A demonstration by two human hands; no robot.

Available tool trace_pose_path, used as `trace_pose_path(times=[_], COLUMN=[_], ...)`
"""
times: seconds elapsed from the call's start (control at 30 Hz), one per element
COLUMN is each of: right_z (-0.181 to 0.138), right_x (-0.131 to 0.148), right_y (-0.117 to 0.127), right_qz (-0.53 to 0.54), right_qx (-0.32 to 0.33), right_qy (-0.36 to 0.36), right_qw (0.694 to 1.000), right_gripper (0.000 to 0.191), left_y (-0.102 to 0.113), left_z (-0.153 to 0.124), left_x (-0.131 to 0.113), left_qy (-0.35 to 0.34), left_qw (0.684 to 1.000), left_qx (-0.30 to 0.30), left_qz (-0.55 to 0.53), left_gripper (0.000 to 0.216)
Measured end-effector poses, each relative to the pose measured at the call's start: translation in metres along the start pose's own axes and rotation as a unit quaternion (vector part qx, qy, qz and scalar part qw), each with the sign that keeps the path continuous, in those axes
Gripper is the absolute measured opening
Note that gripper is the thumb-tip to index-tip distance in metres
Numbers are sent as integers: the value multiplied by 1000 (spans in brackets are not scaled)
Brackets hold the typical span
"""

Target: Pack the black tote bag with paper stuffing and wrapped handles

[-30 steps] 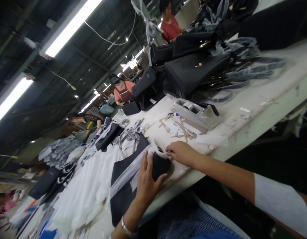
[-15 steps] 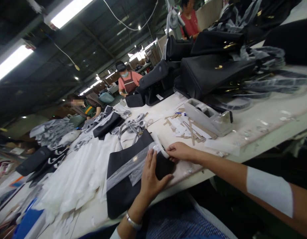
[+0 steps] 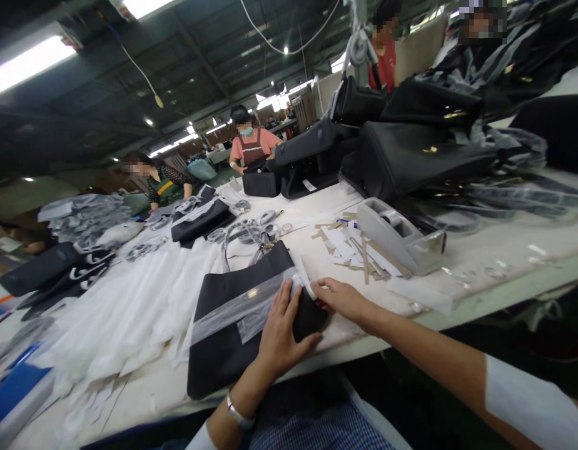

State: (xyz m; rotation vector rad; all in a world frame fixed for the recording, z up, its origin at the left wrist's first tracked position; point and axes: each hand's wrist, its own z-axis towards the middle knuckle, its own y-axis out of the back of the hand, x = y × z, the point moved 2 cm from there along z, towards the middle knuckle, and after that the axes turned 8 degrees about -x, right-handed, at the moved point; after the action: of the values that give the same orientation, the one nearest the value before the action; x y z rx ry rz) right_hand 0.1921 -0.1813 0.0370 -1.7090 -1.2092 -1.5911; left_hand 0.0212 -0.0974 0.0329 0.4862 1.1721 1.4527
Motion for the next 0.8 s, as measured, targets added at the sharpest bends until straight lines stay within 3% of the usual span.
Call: trace_pose_path(times=[0.1, 0.27, 0.33, 0.4, 0.5, 0.63, 0.73, 0.8], right_z=[-4, -5, -6, -5, 6, 39, 63, 72], right_x=[8, 9, 12, 20, 38, 55, 52, 46], right_y=[-3, -9, -4, 6, 24, 21, -9, -29], right_qz=[-87, -9, -61, -196, -351, -323, -275, -243], right_qx=[0, 130, 142, 115, 21, -86, -90, -108], right_qy=[48, 3, 44, 114, 169, 179, 124, 137], right_qw=[995, 991, 987, 967, 921, 925, 949, 954], right_gripper=[45, 48, 48, 46, 54, 47, 68, 75], left_y=[2, 7, 8, 9, 9, 8, 7, 7], left_z=[-1, -5, -6, -6, -6, -7, -8, -8], left_x=[-1, -2, -3, -3, -4, -4, -2, -1], left_qy=[-3, -14, -19, -19, -16, -14, -17, -14], left_qw=[1000, 1000, 999, 999, 999, 999, 999, 999], left_qx=[-1, 27, 34, 33, 35, 30, 30, 36], left_qz=[-5, -6, -5, -7, -12, -18, -28, -36], left_gripper=[98, 102, 101, 102, 103, 102, 103, 104])
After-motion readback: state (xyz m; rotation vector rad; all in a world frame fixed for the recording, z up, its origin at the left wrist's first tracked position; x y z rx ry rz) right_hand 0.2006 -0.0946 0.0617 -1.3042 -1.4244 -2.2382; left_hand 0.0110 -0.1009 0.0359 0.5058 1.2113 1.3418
